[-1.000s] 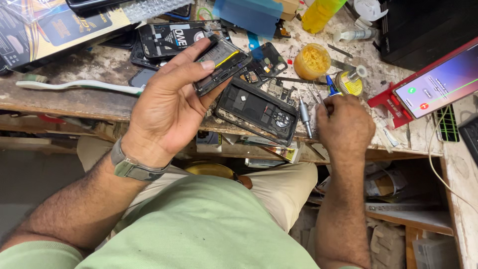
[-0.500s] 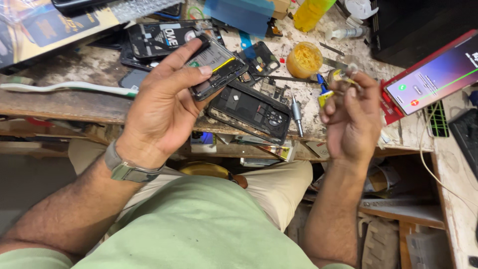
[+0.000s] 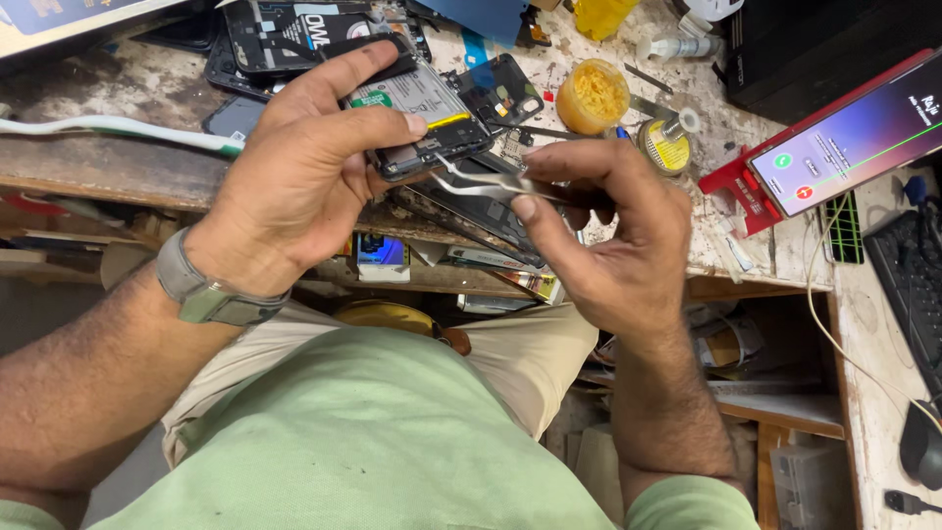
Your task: The person disassembles a smartphone by removing screws and prying open the casing. They handle the battery, motherboard, and back cover, using a screwdriver and tweezers to manipulate internal components on a cluttered workbench.
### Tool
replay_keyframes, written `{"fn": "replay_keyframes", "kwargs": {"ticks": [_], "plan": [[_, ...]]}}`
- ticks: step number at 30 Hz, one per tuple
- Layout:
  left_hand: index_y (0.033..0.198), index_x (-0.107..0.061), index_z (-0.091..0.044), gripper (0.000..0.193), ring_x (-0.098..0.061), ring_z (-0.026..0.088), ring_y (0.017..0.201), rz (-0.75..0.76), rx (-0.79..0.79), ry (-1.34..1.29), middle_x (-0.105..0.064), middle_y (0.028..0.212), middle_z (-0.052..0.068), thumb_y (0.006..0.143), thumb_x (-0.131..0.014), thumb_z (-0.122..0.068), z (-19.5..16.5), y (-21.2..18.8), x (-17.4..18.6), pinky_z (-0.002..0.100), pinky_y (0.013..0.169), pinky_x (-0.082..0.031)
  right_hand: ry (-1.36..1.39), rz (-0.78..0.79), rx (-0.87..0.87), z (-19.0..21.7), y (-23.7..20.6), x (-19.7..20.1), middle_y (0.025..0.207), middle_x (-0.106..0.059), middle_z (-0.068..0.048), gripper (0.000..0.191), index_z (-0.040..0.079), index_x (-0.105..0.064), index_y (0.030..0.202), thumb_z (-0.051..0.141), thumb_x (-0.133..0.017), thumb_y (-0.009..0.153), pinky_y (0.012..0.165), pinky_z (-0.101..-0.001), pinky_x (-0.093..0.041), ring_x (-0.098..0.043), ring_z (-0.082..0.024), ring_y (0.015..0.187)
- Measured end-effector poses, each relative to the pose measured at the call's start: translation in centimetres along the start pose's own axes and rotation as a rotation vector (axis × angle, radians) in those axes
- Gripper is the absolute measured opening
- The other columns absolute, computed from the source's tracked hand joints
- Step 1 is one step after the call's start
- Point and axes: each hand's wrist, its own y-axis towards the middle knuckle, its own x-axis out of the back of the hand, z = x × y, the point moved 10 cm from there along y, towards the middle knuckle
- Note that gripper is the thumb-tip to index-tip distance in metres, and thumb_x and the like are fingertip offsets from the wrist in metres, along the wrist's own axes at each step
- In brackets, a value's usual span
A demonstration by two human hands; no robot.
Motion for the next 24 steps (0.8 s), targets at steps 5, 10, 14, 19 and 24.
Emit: {"fn": "replay_keyframes", "kwargs": {"ticks": [5,10,14,19,24], "plan": [[0.158,-0.028,0.007,0.077,-0.074,0.023,0.106,0.006,0.005,0.047,-0.069,0.126,0.022,0.091,-0.064,0.007,-0.3,-0.1,-0.3,0.03,0.089,-0.062,-0.04,-0.031,-0.008,-0.8,-0.6,1.0,0.1,-0.073,-0.003,0.021,0.002,-0.063,0.112,0.005,-0.082,0.104,0.07,-0.0168,-0.054,-0.068,-0.004,0.082],[0.16,-0.03,0.008,0.077,-0.073,0.022,0.104,0.019,-0.014,0.091,-0.069,0.127,0.022,0.092,-0.065,0.007,-0.7,-0.2,-0.6,0.027,0.083,-0.058,-0.098,-0.032,-0.016,-1.0,-0.6,1.2,0.097,-0.073,-0.004,0.021,0.002,-0.063,0.109,0.005,-0.083,0.102,0.065,-0.0174,-0.049,-0.065,-0.004,0.075],[0.159,-0.029,0.009,0.079,-0.073,0.019,0.106,0.019,-0.047,0.099,-0.069,0.125,0.02,0.09,-0.066,0.008,-0.8,-0.3,-0.5,0.026,0.091,-0.061,-0.123,-0.022,-0.01,-0.8,-0.2,1.0,0.094,-0.073,-0.003,0.021,0.003,-0.063,0.106,0.005,-0.082,0.101,0.062,-0.0175,-0.048,-0.064,-0.004,0.072],[0.161,-0.032,0.008,0.078,-0.07,0.015,0.106,0.037,-0.141,0.183,-0.067,0.125,0.015,0.091,-0.068,0.007,-1.2,-0.4,-0.5,0.025,0.088,-0.057,-0.165,0.016,-0.01,-0.7,0.0,0.7,0.096,-0.073,-0.003,0.021,0.002,-0.061,0.106,0.004,-0.081,0.101,0.062,-0.0176,-0.049,-0.067,-0.004,0.075],[0.159,-0.034,0.008,0.077,-0.068,0.014,0.109,0.052,-0.178,0.202,-0.066,0.128,0.012,0.09,-0.069,0.008,-1.4,-0.4,-0.6,0.025,0.09,-0.056,-0.189,0.036,0.002,-0.6,-0.2,0.6,0.096,-0.072,-0.003,0.023,0.002,-0.059,0.107,0.005,-0.081,0.104,0.066,-0.017,-0.053,-0.068,-0.004,0.078]]}}
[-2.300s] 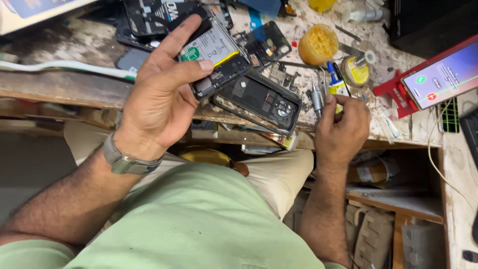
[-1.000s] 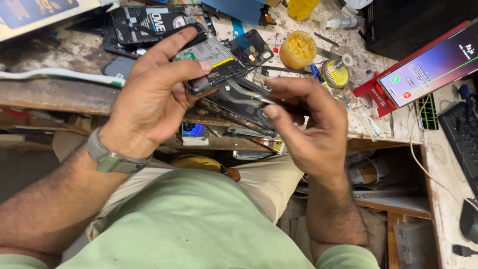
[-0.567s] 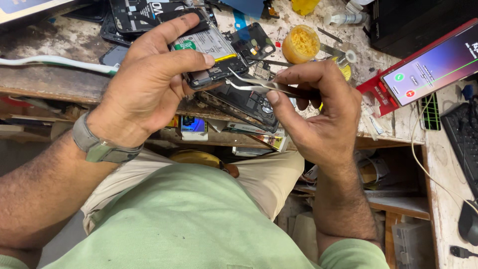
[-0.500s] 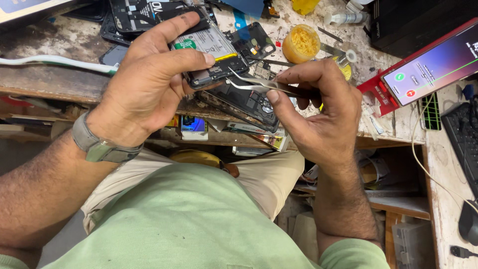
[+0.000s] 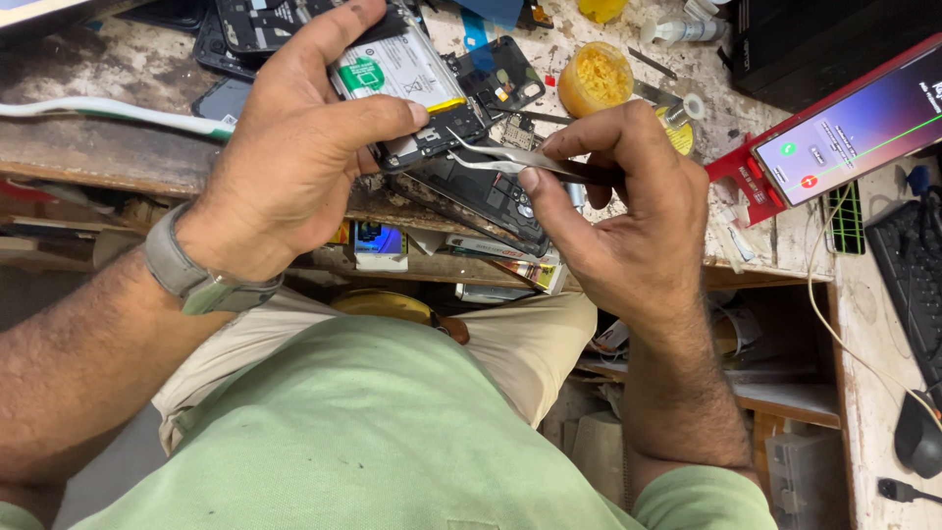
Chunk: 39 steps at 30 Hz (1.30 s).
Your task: The person disassembles a smartphone by removing screws and prying open the casing. They handle the battery, motherboard, and back cover, using a screwdriver and tweezers to manipulate internal components on a cluttered workbench.
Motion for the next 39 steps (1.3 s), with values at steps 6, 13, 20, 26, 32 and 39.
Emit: {"fn": "replay_keyframes", "kwargs": {"ticks": [6,13,20,26,32,39], "plan": [[0.157,-0.037,0.008,0.075,-0.069,0.017,0.113,0.006,0.081,0.034,-0.066,0.13,0.014,0.089,-0.068,0.007,0.5,0.0,-0.3,0.028,0.095,-0.057,0.122,0.025,-0.027,-0.2,1.4,-0.5,0.095,-0.073,-0.004,0.026,0.004,-0.055,0.105,0.003,-0.081,0.101,0.061,-0.018,-0.049,-0.063,-0.005,0.072],[0.157,-0.033,0.008,0.076,-0.066,0.019,0.122,0.063,0.147,-0.014,-0.062,0.14,0.017,0.089,-0.067,0.007,0.9,-0.3,-1.5,0.031,0.105,-0.056,0.432,0.066,-0.18,-1.9,0.5,-1.6,0.101,-0.069,-0.004,0.034,0.008,-0.048,0.111,0.004,-0.08,0.101,0.075,-0.0179,-0.056,-0.067,-0.005,0.088],[0.157,-0.035,0.007,0.075,-0.067,0.02,0.118,0.069,0.201,-0.058,-0.063,0.134,0.018,0.088,-0.066,0.006,1.1,-0.2,-1.7,0.031,0.103,-0.056,0.607,0.112,-0.159,-4.1,-0.4,-2.2,0.106,-0.071,-0.007,0.035,0.008,-0.047,0.113,0.001,-0.08,0.105,0.09,-0.0229,-0.058,-0.069,-0.009,0.098],[0.156,-0.036,0.005,0.075,-0.069,0.021,0.109,0.066,0.252,-0.058,-0.066,0.126,0.018,0.087,-0.066,0.006,1.8,-0.2,-1.7,0.032,0.099,-0.056,0.746,0.17,-0.149,-4.0,0.3,-2.6,0.107,-0.07,-0.007,0.035,0.009,-0.047,0.113,0.002,-0.08,0.104,0.091,-0.0236,-0.059,-0.07,-0.01,0.099],[0.157,-0.034,0.005,0.076,-0.071,0.022,0.106,0.021,0.26,-0.099,-0.068,0.123,0.018,0.088,-0.065,0.004,1.7,0.0,-1.3,0.036,0.088,-0.063,0.526,-0.007,-0.134,-2.6,-0.9,-0.7,0.105,-0.068,-0.007,0.032,0.007,-0.049,0.11,0.001,-0.079,0.102,0.085,-0.0216,-0.057,-0.068,-0.01,0.096],[0.159,-0.029,0.006,0.079,-0.072,0.022,0.11,0.011,0.195,-0.068,-0.067,0.126,0.02,0.089,-0.067,0.005,0.9,0.1,-1.3,0.034,0.093,-0.063,0.292,-0.037,-0.038,-1.2,-1.5,0.0,0.102,-0.068,-0.008,0.032,0.004,-0.049,0.108,-0.001,-0.081,0.105,0.071,-0.0173,-0.052,-0.063,-0.005,0.084]]}}
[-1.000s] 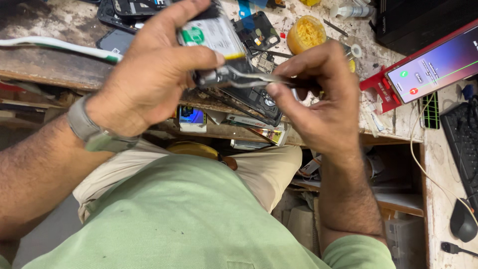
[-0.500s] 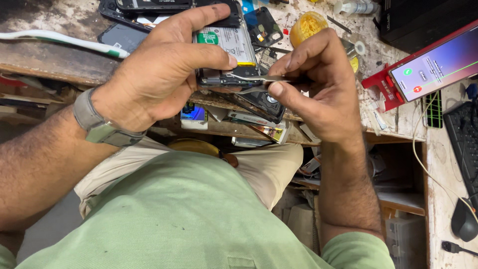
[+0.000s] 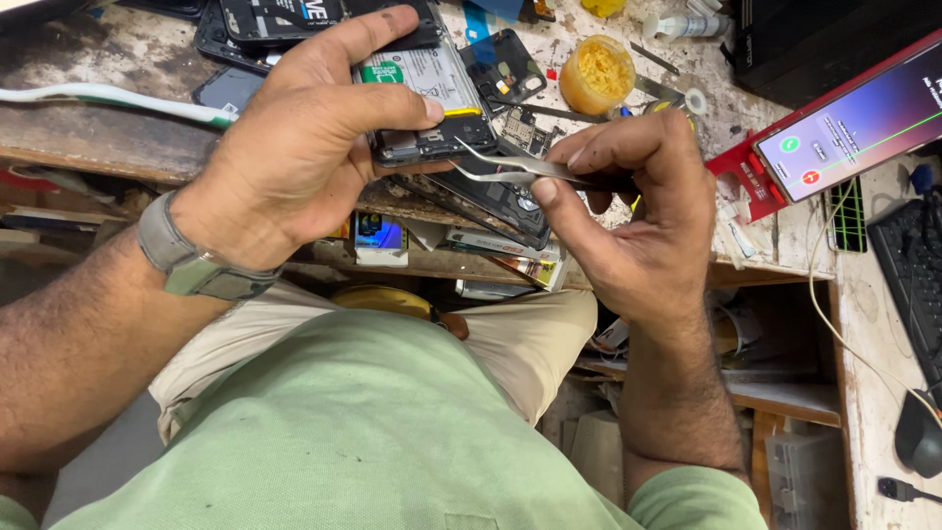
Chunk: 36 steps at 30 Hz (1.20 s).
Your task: The person disassembles a smartphone by removing screws and prying open the casing. They handle the battery, motherboard, and back cover, using a screwdriver and tweezers to manipulate internal components on a cluttered workbench.
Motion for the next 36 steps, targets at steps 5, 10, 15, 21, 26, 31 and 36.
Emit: {"fn": "replay_keyframes", "kwargs": {"ticks": [5,10,15,21,26,31,36], "plan": [[0.158,-0.032,0.007,0.079,-0.071,0.02,0.111,-0.011,-0.029,0.02,-0.067,0.128,0.019,0.088,-0.068,0.006,-0.2,-0.1,0.1,0.031,0.098,-0.06,-0.086,0.007,0.062,0.5,0.3,-0.1,0.098,-0.068,-0.008,0.032,0.004,-0.049,0.106,0.0,-0.081,0.105,0.068,-0.0165,-0.051,-0.064,-0.004,0.082],[0.158,-0.033,0.007,0.077,-0.069,0.019,0.117,0.016,-0.085,0.038,-0.065,0.134,0.018,0.089,-0.069,0.008,-0.3,-0.1,-0.1,0.031,0.102,-0.058,-0.155,0.011,0.052,1.1,0.5,-0.1,0.098,-0.071,-0.007,0.031,0.004,-0.051,0.105,0.002,-0.081,0.104,0.064,-0.0169,-0.052,-0.063,-0.004,0.076],[0.155,-0.039,0.008,0.07,-0.068,0.02,0.121,0.025,-0.179,0.062,-0.063,0.137,0.016,0.091,-0.068,0.01,-0.5,0.0,-0.3,0.031,0.107,-0.058,-0.283,0.039,0.094,2.3,0.8,-0.5,0.098,-0.073,-0.007,0.029,0.003,-0.052,0.106,0.002,-0.081,0.103,0.066,-0.0175,-0.055,-0.068,-0.005,0.078],[0.154,-0.039,0.007,0.071,-0.068,0.018,0.121,0.033,-0.138,0.046,-0.061,0.138,0.014,0.09,-0.067,0.011,-0.1,-0.1,-0.4,0.031,0.106,-0.057,-0.095,0.063,0.06,0.6,1.1,-1.0,0.097,-0.07,-0.008,0.033,0.005,-0.048,0.106,0.001,-0.08,0.102,0.067,-0.0185,-0.054,-0.067,-0.007,0.081],[0.156,-0.036,0.006,0.073,-0.068,0.019,0.117,0.052,-0.058,0.058,-0.063,0.135,0.018,0.089,-0.066,0.008,0.3,-0.5,-0.8,0.032,0.103,-0.057,0.154,0.103,-0.035,-1.9,1.2,-1.1,0.102,-0.069,-0.009,0.036,0.008,-0.045,0.109,0.0,-0.08,0.102,0.072,-0.0194,-0.055,-0.067,-0.008,0.086],[0.156,-0.035,0.008,0.073,-0.068,0.019,0.119,0.069,-0.08,0.051,-0.062,0.137,0.019,0.089,-0.066,0.008,-0.1,-0.7,-1.2,0.032,0.105,-0.057,0.214,0.136,-0.022,-2.8,1.1,-1.1,0.102,-0.069,-0.01,0.038,0.01,-0.045,0.109,-0.001,-0.08,0.104,0.075,-0.0199,-0.056,-0.068,-0.008,0.089],[0.155,-0.035,0.007,0.073,-0.068,0.02,0.117,0.067,-0.038,0.066,-0.063,0.134,0.02,0.089,-0.065,0.007,0.2,-0.8,-1.2,0.032,0.102,-0.058,0.264,0.141,-0.031,-3.3,1.0,-1.0,0.104,-0.068,-0.01,0.039,0.011,-0.044,0.111,-0.001,-0.08,0.101,0.086,-0.0228,-0.059,-0.069,-0.01,0.095]]}}
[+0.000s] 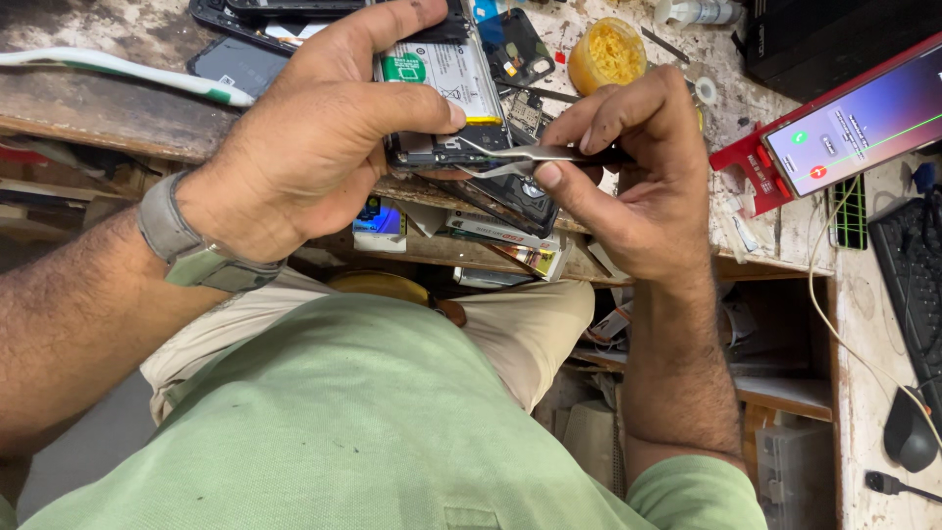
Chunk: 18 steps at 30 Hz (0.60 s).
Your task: The person disassembles a smartphone by removing screws and prying open the casing. They handle the battery, motherboard, and back cover, using a screwdriver and tweezers to manipulate internal components on a cluttered workbench.
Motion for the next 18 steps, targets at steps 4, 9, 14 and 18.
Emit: {"fn": "replay_keyframes", "kwargs": {"ticks": [4,9,14,18], "plan": [[0.157,-0.035,0.009,0.072,-0.067,0.019,0.12,0.036,-0.04,0.003,-0.061,0.138,0.018,0.091,-0.066,0.008,-0.2,0.0,-0.4,0.031,0.106,-0.057,0.031,0.03,0.022,0.2,0.3,-0.3,0.105,-0.068,-0.011,0.039,0.009,-0.044,0.11,-0.002,-0.08,0.104,0.087,-0.0234,-0.059,-0.069,-0.011,0.096],[0.156,-0.035,0.007,0.074,-0.068,0.02,0.116,-0.001,0.002,-0.016,-0.063,0.133,0.018,0.089,-0.065,0.007,0.2,0.2,0.1,0.031,0.102,-0.057,0.026,-0.024,0.017,0.7,-0.3,-0.2,0.104,-0.068,-0.011,0.038,0.009,-0.044,0.109,-0.001,-0.08,0.103,0.084,-0.0222,-0.058,-0.069,-0.011,0.093],[0.156,-0.037,0.007,0.072,-0.067,0.019,0.119,-0.023,-0.022,-0.003,-0.064,0.134,0.017,0.09,-0.066,0.008,0.0,0.4,0.7,0.03,0.104,-0.056,-0.15,-0.075,0.051,1.8,-1.0,0.1,0.103,-0.068,-0.011,0.038,0.007,-0.044,0.109,-0.001,-0.081,0.103,0.079,-0.0202,-0.053,-0.064,-0.009,0.09],[0.156,-0.039,0.007,0.069,-0.067,0.018,0.122,-0.005,-0.066,0.0,-0.063,0.136,0.014,0.092,-0.066,0.008,-0.2,0.4,0.7,0.03,0.108,-0.055,-0.195,-0.072,0.068,2.0,-0.9,0.1,0.105,-0.068,-0.012,0.038,0.006,-0.044,0.109,-0.001,-0.081,0.104,0.076,-0.0194,-0.053,-0.064,-0.008,0.088]]}}
